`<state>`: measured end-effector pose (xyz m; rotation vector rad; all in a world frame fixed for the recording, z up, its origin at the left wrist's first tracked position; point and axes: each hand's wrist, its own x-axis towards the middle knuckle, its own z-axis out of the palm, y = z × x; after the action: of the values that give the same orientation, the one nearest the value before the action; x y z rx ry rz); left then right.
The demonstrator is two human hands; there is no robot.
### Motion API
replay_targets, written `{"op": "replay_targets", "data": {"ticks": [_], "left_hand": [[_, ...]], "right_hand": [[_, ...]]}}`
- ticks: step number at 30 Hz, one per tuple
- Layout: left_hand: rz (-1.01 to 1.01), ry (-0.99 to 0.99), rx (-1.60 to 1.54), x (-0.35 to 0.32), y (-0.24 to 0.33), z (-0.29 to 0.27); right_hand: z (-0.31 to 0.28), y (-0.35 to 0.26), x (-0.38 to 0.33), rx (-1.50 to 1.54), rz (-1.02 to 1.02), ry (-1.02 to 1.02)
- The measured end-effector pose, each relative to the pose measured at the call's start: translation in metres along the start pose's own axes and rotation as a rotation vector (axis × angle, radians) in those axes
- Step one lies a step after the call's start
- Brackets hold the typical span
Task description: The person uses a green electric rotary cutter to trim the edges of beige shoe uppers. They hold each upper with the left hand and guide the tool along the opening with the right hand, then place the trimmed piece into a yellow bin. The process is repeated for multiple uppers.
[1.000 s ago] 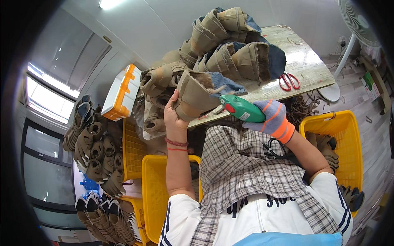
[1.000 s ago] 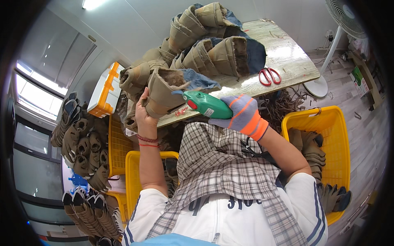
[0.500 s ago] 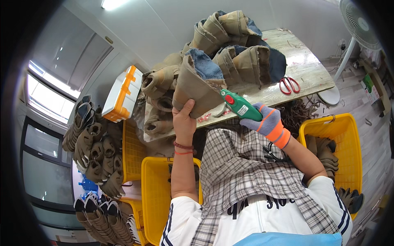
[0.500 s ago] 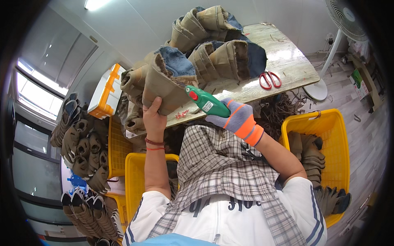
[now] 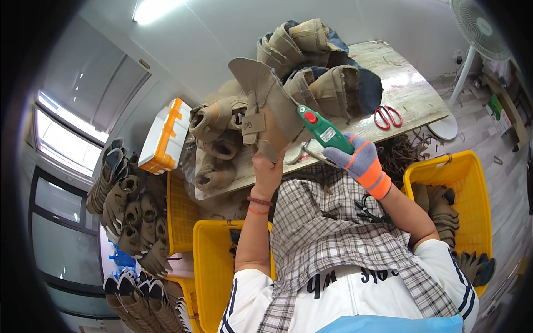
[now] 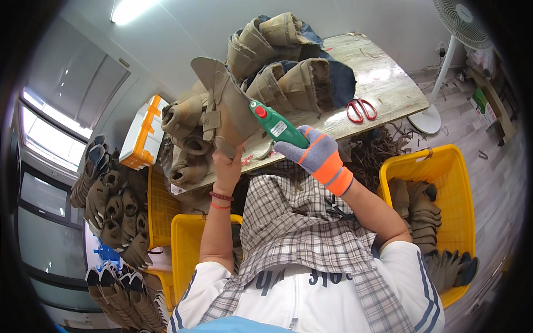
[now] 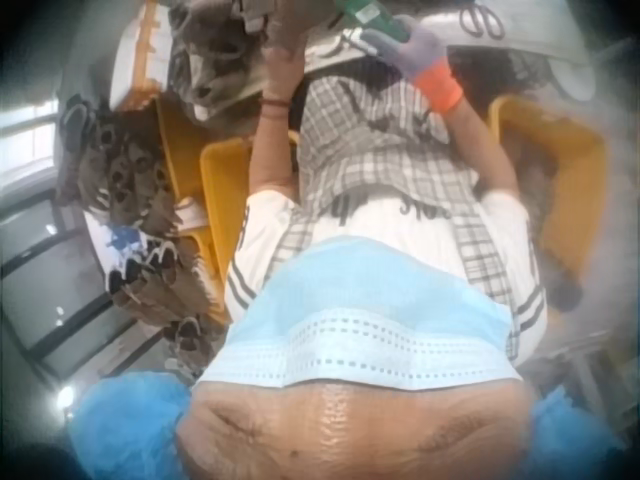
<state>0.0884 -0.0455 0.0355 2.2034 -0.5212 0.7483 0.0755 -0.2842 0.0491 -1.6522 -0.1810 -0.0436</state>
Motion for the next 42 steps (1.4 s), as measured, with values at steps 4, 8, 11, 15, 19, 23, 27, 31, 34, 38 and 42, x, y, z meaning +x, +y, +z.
{"op": "replay_targets", "data": {"ticks": [4, 8, 11, 15, 19, 23, 27, 31, 34, 38, 42], "left_hand": [[0.209, -0.021, 0.194, -0.004, -0.011, 0.005], [0.258, -0.091, 0.419, -0.017, -0.028, 0.01], [0.289, -0.07, 0.375, -0.019, -0.027, 0.014], [0.333, -0.14, 0.353, -0.01, 0.002, 0.008], [0.149, -0.122, 0.158, -0.023, 0.002, 0.012], [-0.055, -0.034, -0.187, -0.028, 0.001, 0.006], [-0.601, 0.282, -1.02, 0.011, 0.039, -0.032], [-0.754, 0.259, -1.47, 0.035, 0.018, -0.059], [-0.841, 0.164, -1.717, 0.027, -0.02, -0.063], [-0.924, 0.182, -1.764, 0.022, -0.037, -0.06], [-0.949, 0.162, -1.786, 0.023, -0.033, -0.056]], "right_hand": [[-0.005, -0.005, 0.003, 0.087, 0.047, -0.021], [-0.009, -0.006, 0.007, 0.074, 0.046, -0.036], [-0.01, -0.003, 0.008, 0.093, 0.028, -0.045], [-0.014, -0.001, 0.011, 0.124, -0.03, -0.007], [-0.023, -0.007, 0.019, 0.236, 0.006, -0.021], [-0.038, -0.004, 0.027, 0.09, -0.077, 0.046], [-0.053, 0.032, 0.014, -0.276, -0.27, 0.124], [-0.063, 0.041, -0.003, -0.699, -0.551, 0.062], [-0.063, 0.046, -0.006, -0.682, -0.636, 0.023], [-0.066, 0.053, -0.004, -0.725, -0.675, -0.009], [-0.066, 0.057, -0.003, -0.708, -0.714, -0.014]]}}
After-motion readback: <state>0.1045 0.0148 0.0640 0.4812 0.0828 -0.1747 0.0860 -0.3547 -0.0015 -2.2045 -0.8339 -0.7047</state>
